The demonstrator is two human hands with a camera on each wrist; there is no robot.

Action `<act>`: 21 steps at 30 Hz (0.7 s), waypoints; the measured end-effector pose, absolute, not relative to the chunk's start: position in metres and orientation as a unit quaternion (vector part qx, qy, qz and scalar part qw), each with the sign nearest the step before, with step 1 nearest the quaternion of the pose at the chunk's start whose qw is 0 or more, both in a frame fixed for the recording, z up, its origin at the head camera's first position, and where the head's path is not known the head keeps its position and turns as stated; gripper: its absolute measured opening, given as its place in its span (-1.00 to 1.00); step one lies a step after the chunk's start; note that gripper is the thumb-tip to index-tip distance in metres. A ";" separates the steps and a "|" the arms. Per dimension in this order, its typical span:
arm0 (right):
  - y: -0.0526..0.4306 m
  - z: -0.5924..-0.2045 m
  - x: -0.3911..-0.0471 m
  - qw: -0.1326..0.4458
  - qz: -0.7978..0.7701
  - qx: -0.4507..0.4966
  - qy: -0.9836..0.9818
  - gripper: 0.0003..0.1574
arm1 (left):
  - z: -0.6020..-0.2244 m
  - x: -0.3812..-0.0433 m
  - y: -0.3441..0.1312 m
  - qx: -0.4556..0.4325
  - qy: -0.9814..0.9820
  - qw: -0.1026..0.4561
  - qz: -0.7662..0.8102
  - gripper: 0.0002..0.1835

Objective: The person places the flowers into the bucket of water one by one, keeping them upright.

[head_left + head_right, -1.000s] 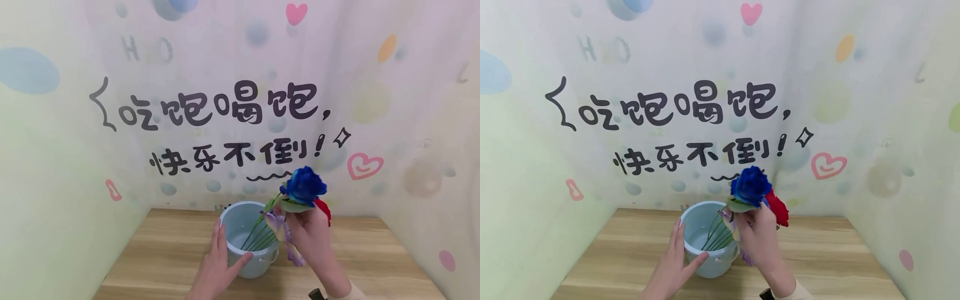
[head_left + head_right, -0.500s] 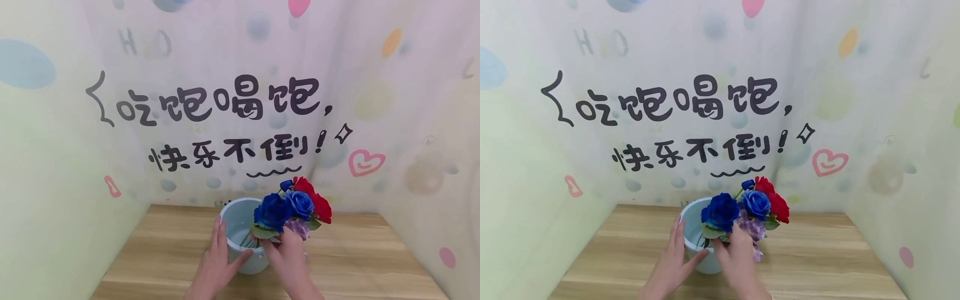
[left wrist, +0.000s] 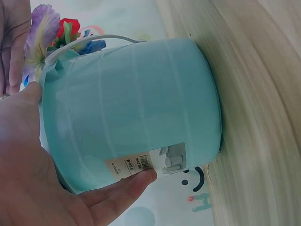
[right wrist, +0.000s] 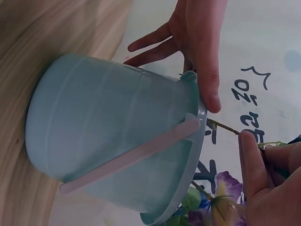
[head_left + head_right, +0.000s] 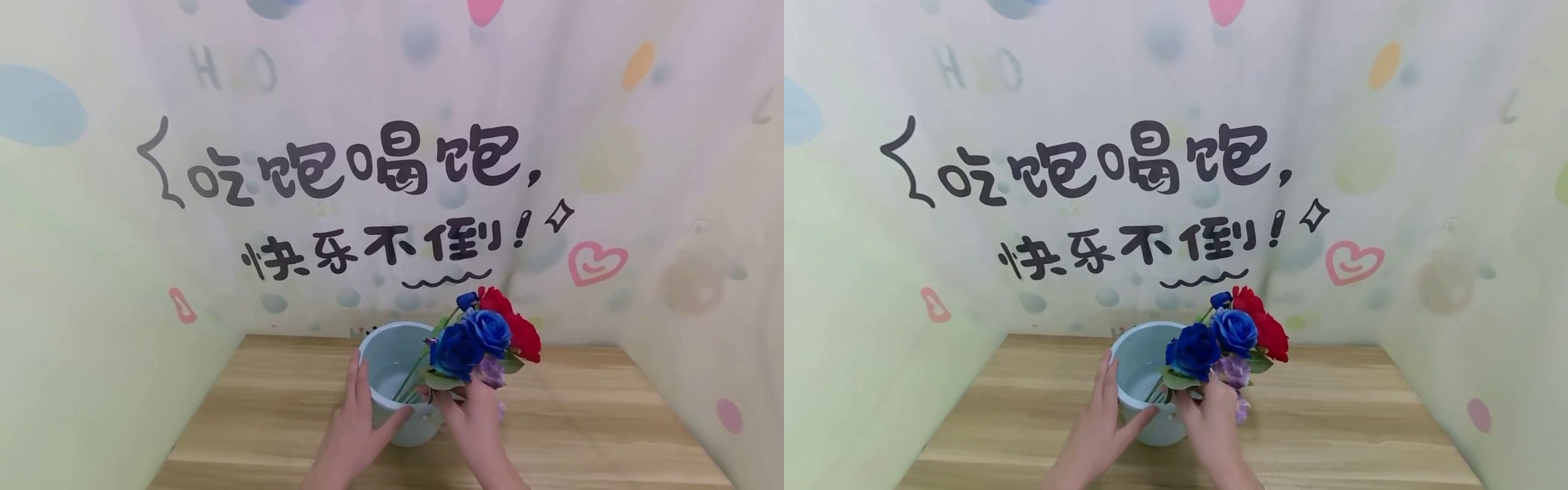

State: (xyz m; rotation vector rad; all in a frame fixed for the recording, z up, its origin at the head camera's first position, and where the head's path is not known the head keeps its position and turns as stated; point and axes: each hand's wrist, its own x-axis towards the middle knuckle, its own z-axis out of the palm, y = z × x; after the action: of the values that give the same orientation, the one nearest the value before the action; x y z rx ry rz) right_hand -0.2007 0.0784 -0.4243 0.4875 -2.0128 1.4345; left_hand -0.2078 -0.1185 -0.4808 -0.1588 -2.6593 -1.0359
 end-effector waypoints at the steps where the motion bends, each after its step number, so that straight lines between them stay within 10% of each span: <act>1: 0.080 -0.425 -0.201 0.303 0.546 0.179 -0.760 -0.62 | -0.481 -0.208 -0.118 -0.057 -0.921 0.142 -0.359 0.25; 21: 0.118 -0.436 -0.197 0.151 0.661 0.057 -0.733 -0.76 | -0.479 -0.205 -0.119 -0.065 -0.924 0.142 -0.349 0.25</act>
State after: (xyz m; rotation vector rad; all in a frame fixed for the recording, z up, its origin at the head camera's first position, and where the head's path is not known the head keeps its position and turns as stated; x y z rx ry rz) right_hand -0.1968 0.1177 -0.4362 0.1645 -2.1036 1.8975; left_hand -0.2047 -0.1193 -0.4794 -0.1863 -2.6672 -1.0079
